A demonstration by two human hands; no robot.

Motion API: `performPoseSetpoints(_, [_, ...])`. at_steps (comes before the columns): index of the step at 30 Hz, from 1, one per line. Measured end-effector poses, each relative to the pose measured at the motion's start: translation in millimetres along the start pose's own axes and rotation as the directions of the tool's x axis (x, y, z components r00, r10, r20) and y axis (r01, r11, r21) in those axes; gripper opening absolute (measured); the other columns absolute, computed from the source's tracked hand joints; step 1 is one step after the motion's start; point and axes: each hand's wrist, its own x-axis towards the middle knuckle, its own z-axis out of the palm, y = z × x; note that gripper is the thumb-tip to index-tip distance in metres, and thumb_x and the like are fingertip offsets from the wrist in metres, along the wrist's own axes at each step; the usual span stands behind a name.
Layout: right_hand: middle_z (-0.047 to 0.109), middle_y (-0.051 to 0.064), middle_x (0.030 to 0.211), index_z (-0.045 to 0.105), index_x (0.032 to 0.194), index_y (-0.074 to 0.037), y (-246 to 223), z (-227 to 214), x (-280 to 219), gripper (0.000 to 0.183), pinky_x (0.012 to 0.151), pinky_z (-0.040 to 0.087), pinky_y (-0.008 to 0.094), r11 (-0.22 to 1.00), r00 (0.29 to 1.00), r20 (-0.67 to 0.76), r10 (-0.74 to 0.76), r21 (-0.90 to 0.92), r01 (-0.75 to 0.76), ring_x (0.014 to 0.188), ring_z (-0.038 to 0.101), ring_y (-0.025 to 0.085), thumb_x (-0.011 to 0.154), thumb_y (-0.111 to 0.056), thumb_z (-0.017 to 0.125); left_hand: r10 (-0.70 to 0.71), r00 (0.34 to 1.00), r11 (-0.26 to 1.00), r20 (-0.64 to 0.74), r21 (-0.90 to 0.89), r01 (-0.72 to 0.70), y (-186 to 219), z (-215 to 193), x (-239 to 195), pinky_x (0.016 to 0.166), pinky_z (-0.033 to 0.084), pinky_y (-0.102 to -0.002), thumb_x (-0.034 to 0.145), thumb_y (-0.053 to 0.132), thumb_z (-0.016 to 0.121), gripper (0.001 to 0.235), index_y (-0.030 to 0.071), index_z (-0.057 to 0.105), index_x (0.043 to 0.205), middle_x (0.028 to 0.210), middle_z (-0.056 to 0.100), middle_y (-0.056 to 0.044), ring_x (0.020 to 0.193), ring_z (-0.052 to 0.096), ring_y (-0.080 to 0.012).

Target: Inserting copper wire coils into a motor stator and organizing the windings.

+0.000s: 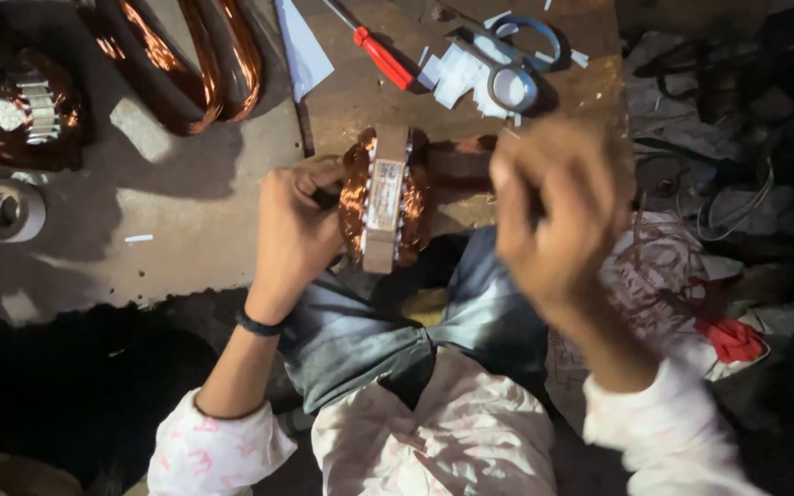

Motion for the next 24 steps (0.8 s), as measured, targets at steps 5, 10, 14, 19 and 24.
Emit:
performPoseSetpoints(5, [0.070, 0.015, 0.103, 0.070, 0.113, 0.001, -13.5, 32.5, -15.1, 0.017, 0.075, 0.056, 0.035, 0.987, 0.988, -0.027, 0.153, -0.048, -0.154, 0.087, 0.071, 0.026, 0.097, -0.004, 0.071, 0.058, 0.998, 0.998, 0.037, -0.026, -0.057, -0.2, -3.9, 1.7, 0.067, 0.051, -0.029, 0.079, 0.002, 0.074, 0.023, -0.002, 0.072, 0.101, 0.085, 0.071, -0.013, 0.071, 0.068, -0.0194])
performPoseSetpoints(10, [0.071, 0.015, 0.100, 0.069, 0.112, -0.001, 3.0, 63.0, -21.5, 0.021, 0.075, 0.057, 0.036, 0.976, 0.976, -0.044, 0.216, 0.054, -0.213, 0.086, 0.072, 0.027, 0.092, 0.000, 0.072, 0.101, 0.994, 0.993, 0.035, 0.052, -0.103, -22.9, -5.5, 2.7, 0.065, 0.045, -0.032, 0.074, -0.006, 0.068, 0.021, -0.007, 0.063, 0.095, 0.083, 0.057, -0.016, 0.070, 0.050, -0.0220])
performPoseSetpoints(14, [0.071, 0.013, 0.094, 0.068, 0.104, -0.001, 3.3, 56.4, -19.6, 0.013, 0.071, 0.056, 0.034, 0.948, 0.959, -0.043, 0.278, 0.171, -0.268, 0.079, 0.072, 0.023, 0.093, 0.001, 0.073, 0.154, 0.987, 0.988, 0.042, -0.022, -0.153, -18.5, -8.0, 4.9, 0.062, 0.040, -0.035, 0.076, -0.006, 0.067, 0.018, -0.009, 0.053, 0.087, 0.077, 0.046, -0.016, 0.069, 0.039, -0.0221])
performPoseSetpoints(19, [0.070, 0.014, 0.104, 0.073, 0.115, 0.001, 7.5, 34.6, -16.6, 0.023, 0.076, 0.060, 0.033, 0.991, 0.994, 0.024, 0.102, 0.084, -0.104, 0.090, 0.074, 0.025, 0.093, 0.007, 0.069, 0.168, 0.982, 0.986, 0.091, 0.007, -0.169, -13.3, -12.0, 7.6, 0.062, 0.038, -0.035, 0.077, -0.007, 0.071, 0.021, -0.009, 0.051, 0.084, 0.076, 0.043, -0.018, 0.068, 0.035, -0.0227])
performPoseSetpoints(24, [0.068, 0.011, 0.102, 0.073, 0.101, -0.003, 32.5, 30.9, -11.8, 0.016, 0.071, 0.060, 0.035, 0.964, 0.951, 0.176, -0.254, -0.031, 0.264, 0.087, 0.072, 0.027, 0.086, 0.003, 0.075, 0.148, 0.987, 0.987, 0.059, 0.059, -0.151, -12.1, -8.7, 8.7, 0.060, 0.042, -0.032, 0.077, -0.005, 0.074, 0.018, -0.007, 0.066, 0.094, 0.075, 0.054, -0.018, 0.060, 0.044, -0.0187])
